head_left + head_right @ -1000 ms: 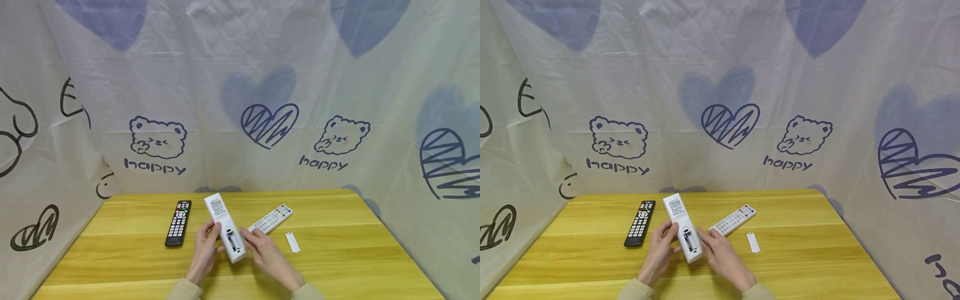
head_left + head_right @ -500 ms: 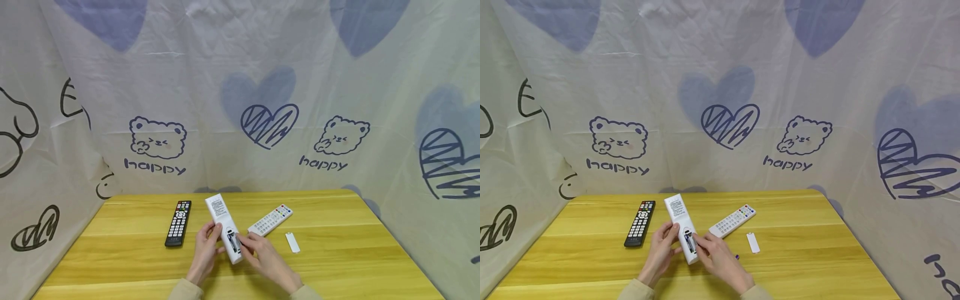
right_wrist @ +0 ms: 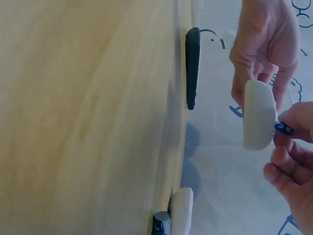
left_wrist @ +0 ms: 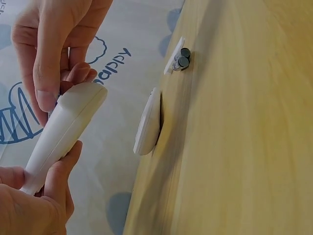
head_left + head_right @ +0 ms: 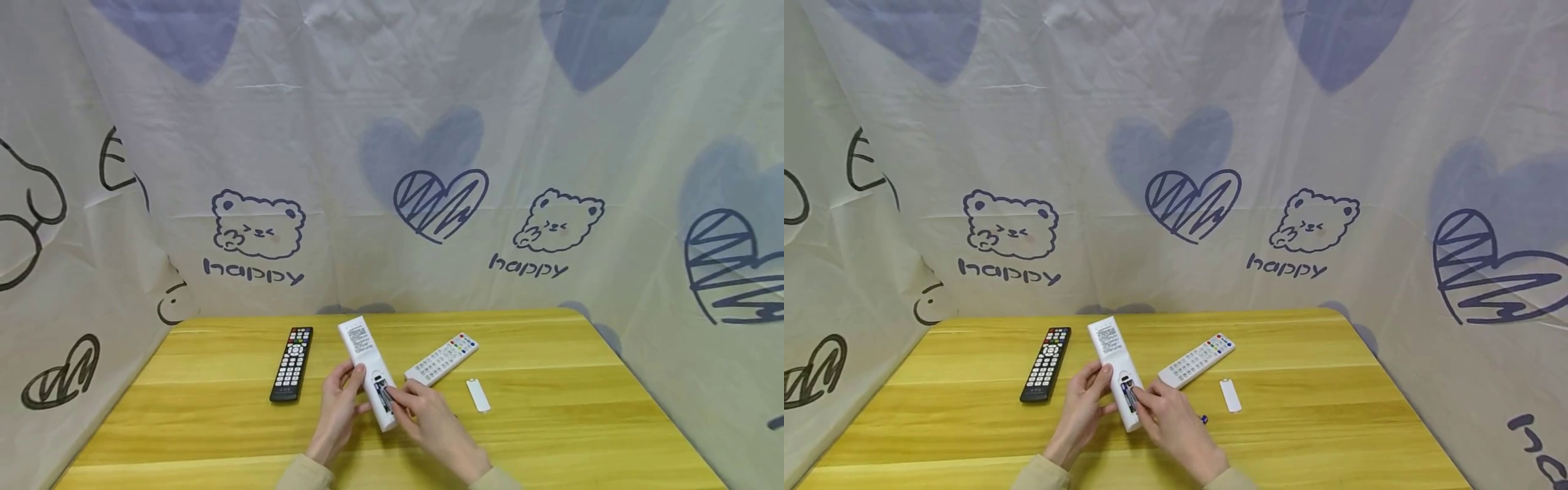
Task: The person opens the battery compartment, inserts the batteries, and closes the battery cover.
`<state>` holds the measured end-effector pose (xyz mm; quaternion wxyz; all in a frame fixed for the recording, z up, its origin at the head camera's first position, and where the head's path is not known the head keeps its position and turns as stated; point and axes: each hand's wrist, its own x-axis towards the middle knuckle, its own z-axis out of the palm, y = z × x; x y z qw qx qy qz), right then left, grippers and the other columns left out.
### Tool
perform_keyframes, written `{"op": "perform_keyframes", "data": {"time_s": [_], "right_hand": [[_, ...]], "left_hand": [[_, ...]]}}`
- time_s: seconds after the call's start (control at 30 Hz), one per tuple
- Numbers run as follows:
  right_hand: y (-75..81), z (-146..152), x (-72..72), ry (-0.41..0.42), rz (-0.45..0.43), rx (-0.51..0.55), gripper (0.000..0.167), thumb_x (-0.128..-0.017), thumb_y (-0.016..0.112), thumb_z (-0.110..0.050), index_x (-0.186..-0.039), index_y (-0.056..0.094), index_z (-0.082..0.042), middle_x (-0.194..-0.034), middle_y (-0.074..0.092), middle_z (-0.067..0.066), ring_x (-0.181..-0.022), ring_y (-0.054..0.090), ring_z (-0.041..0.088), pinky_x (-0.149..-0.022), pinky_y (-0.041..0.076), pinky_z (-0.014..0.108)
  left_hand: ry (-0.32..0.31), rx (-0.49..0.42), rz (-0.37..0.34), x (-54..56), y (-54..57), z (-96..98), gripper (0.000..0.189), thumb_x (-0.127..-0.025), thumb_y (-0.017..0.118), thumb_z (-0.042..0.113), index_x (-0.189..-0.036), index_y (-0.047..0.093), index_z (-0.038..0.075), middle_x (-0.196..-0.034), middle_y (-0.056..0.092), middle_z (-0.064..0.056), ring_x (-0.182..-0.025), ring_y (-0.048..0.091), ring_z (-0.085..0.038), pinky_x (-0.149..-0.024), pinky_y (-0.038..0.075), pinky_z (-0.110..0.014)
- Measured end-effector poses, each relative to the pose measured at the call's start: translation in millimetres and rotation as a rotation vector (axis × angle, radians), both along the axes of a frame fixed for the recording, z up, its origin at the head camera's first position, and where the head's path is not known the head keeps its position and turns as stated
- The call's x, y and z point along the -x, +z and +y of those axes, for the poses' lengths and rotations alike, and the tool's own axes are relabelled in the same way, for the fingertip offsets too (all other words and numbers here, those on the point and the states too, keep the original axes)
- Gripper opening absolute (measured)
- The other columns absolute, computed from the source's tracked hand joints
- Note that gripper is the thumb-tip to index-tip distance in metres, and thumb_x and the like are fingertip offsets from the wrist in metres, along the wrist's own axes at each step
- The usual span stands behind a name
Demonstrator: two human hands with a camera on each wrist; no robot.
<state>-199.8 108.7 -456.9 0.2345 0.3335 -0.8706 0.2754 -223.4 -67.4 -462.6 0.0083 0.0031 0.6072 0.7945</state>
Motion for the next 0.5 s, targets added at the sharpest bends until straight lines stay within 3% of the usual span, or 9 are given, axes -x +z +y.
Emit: {"op": "perform_keyframes", "data": {"time_s": [0.23,0.5], "right_hand": [[-4.1,-3.3,-0.5,-0.054,0.098,0.022,0.024,-0.082,0.079,-0.003,-0.106,0.077,0.001,-0.084,0.067,0.002,-0.066,0.052,0.000,-0.056,0.043,0.005],[-6.9,-3.9,0.6,-0.070,0.133,0.019,0.025,-0.080,0.082,-0.010,-0.103,0.078,-0.002,-0.083,0.067,0.000,-0.067,0.052,0.001,-0.057,0.043,0.006]], "left_hand": [[-0.001,-0.001,0.004,0.2,-0.6,1.6,0.047,-0.107,0.046,0.017,-0.143,0.038,-0.013,-0.119,0.059,-0.013,-0.087,0.062,-0.011,-0.066,0.064,-0.025],[-0.007,0.010,0.003,0.1,-1.0,1.6,0.046,-0.107,0.046,0.016,-0.142,0.039,-0.013,-0.121,0.058,-0.015,-0.087,0.063,-0.011,-0.065,0.064,-0.025]]}}
